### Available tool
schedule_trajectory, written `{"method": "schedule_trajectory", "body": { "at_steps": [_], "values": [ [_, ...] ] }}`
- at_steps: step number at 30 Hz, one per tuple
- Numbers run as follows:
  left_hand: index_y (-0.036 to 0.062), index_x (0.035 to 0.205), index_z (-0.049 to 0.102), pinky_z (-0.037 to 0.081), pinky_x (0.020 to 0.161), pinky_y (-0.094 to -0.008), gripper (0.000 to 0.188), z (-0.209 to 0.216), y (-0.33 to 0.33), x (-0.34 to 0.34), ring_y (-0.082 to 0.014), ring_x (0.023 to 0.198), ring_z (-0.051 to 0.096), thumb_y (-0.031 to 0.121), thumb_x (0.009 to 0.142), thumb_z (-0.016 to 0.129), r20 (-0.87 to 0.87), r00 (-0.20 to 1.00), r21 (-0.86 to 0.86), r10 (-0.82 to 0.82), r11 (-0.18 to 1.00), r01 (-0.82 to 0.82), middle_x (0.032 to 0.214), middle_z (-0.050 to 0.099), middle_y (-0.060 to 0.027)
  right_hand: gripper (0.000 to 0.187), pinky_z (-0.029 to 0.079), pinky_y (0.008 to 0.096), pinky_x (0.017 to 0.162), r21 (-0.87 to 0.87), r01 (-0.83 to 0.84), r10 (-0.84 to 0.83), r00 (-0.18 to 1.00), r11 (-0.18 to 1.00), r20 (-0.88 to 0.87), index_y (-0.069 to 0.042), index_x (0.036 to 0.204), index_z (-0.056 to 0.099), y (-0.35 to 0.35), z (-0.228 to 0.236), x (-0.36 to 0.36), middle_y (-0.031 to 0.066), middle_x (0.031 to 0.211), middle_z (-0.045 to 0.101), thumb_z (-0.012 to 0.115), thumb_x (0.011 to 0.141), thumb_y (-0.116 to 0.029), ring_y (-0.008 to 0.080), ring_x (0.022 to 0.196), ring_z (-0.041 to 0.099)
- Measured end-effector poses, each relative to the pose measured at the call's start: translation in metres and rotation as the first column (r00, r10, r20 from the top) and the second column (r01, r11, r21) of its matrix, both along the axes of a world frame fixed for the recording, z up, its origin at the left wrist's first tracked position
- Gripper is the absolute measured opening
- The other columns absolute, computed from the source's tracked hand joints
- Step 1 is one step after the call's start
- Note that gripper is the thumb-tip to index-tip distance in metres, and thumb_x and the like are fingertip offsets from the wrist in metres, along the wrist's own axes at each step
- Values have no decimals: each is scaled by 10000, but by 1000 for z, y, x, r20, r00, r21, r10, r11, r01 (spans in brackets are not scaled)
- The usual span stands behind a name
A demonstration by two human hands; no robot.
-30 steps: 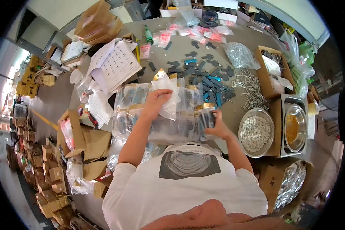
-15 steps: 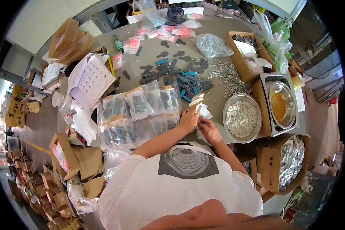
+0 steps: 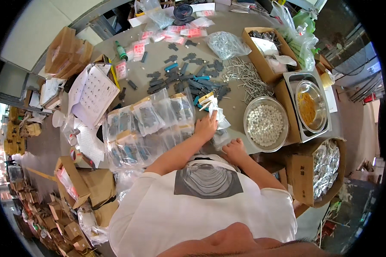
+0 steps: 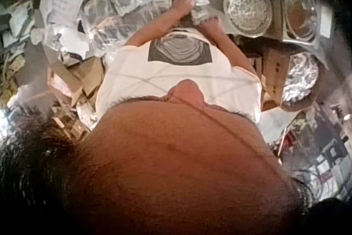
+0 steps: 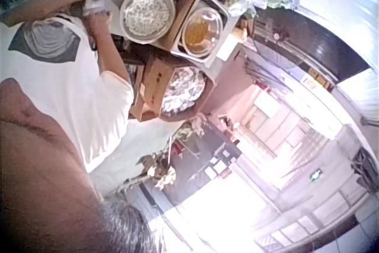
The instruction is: The person stands at a cluttered workbench in a warehouse, picking up small blue and black plastic components and placing them into small clear plastic bags. The person repeatedly moves between the table and a cardboard box on the floor to retrieve more components and packaging materials.
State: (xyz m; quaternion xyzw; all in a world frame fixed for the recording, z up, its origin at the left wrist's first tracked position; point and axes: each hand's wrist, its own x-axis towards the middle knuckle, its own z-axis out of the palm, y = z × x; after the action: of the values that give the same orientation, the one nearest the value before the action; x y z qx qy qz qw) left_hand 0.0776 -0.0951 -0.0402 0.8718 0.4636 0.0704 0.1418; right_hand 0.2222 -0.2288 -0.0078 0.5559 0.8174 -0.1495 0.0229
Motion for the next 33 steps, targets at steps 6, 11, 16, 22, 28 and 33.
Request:
{"method": "schedule_trajectory", "body": {
  "at_steps": [6,11,16,22,28,33],
  "values": [
    [114,1329,331,423,712,-467,513,-9,3,0,-347,750,582,297,882,505,67,997,24,23,999,-25,795,609,-174,193,459,435,709,-265,450,-501,849,853,-167,-81,791,624,-43,-36,19,144,774,630,598,819,-270,353,738,607],
    [60,1287,388,425,738,-486,501,-10,4,-4,-404,722,577,270,856,534,206,977,22,49,998,-55,783,621,-215,141,461,402,576,58,644,-497,641,763,-584,-28,761,608,-9,33,45,173,689,596,667,778,-156,370,644,571],
    [47,1148,514,460,711,-459,370,26,6,-7,-413,808,585,188,818,605,465,883,-70,67,997,-38,895,622,-213,156,444,342,574,398,913,-598,371,93,-710,3,809,612,30,97,196,156,706,605,614,845,-149,248,610,562],
    [18,944,609,475,729,-358,168,47,4,-28,-313,834,612,100,797,598,712,690,-132,131,990,-52,918,638,-147,374,466,463,805,759,651,-945,262,23,-196,-81,1142,550,44,101,228,177,1240,501,599,829,-281,401,997,547],
    [14,917,641,461,667,-268,166,66,6,-61,-141,749,595,27,757,597,737,631,-266,239,963,-55,885,652,-73,382,464,424,847,-107,469,-462,757,877,-462,-69,1114,573,72,33,48,210,1046,595,665,763,-188,380,983,561],
    [15,892,657,429,596,-241,165,83,4,-81,-77,660,532,40,748,579,636,676,-403,371,908,-119,785,627,-23,464,469,426,827,128,628,-473,689,767,-549,-88,1123,580,91,-6,-44,192,1059,587,719,721,-274,356,980,574]
  ]
}}
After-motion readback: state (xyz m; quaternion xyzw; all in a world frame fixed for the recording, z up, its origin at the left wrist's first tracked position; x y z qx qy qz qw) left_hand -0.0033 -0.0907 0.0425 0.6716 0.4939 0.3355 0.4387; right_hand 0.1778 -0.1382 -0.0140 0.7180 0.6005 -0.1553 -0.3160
